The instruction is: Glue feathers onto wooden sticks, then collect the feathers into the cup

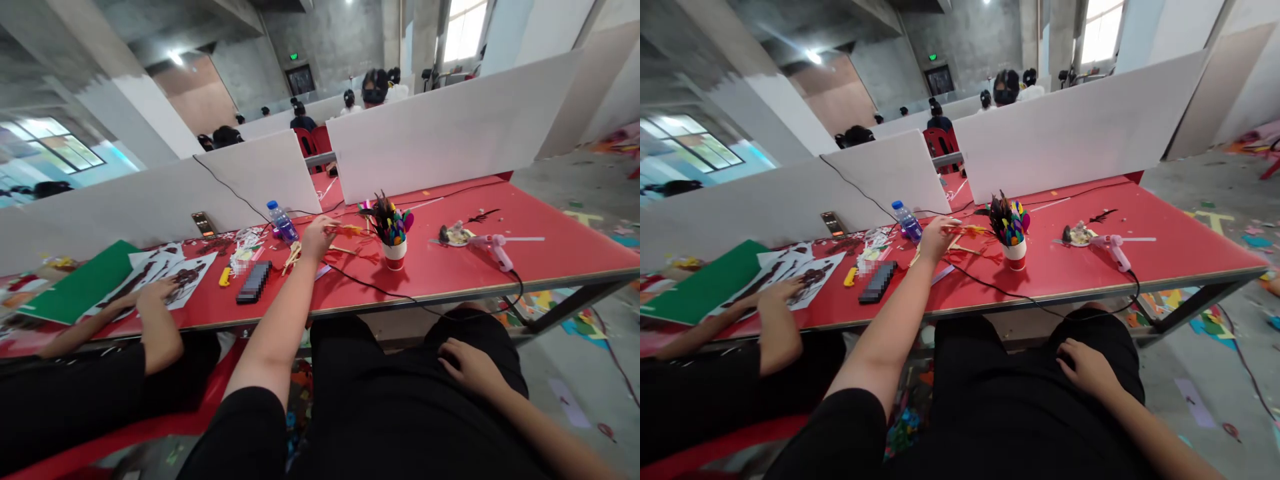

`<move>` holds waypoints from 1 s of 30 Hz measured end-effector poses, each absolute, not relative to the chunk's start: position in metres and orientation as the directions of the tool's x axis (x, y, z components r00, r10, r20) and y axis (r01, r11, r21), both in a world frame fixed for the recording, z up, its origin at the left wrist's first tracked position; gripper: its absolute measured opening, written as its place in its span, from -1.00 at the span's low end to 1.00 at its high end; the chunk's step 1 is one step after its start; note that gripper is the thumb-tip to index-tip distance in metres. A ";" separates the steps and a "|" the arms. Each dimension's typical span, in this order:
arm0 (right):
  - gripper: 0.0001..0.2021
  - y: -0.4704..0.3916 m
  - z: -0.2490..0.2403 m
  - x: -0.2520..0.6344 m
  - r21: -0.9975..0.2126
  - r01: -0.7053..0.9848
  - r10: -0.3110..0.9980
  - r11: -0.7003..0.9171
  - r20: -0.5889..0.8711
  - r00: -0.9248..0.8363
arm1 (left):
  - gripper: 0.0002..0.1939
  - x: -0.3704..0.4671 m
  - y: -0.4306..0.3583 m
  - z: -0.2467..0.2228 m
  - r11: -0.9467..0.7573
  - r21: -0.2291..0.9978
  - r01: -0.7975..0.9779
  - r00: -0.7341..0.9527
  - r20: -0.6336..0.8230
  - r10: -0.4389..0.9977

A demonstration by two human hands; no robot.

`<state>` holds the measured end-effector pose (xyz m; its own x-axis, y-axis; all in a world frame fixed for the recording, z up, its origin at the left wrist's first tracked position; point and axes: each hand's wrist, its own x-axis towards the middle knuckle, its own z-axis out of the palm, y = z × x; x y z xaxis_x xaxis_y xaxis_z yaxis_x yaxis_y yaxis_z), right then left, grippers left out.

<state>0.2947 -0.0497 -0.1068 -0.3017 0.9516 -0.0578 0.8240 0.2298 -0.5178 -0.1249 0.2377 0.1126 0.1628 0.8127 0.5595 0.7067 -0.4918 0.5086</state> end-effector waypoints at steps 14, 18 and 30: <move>-0.50 -0.017 0.028 0.206 -0.997 -0.031 0.960 0.065 0.071 -0.271 | -0.59 -0.028 0.018 0.075 -0.398 0.880 -0.258 -0.362 0.293 0.885; -0.43 -0.013 0.064 0.163 -0.916 -0.400 0.965 -0.042 0.066 -0.252 | -0.75 0.018 -0.025 0.051 -0.451 0.875 -0.175 -0.190 0.419 0.888; -0.62 -0.057 0.085 0.210 -0.866 -0.495 0.902 -0.077 0.151 -0.405 | -0.65 0.002 -0.041 0.060 -0.357 0.934 -0.025 0.169 0.356 0.919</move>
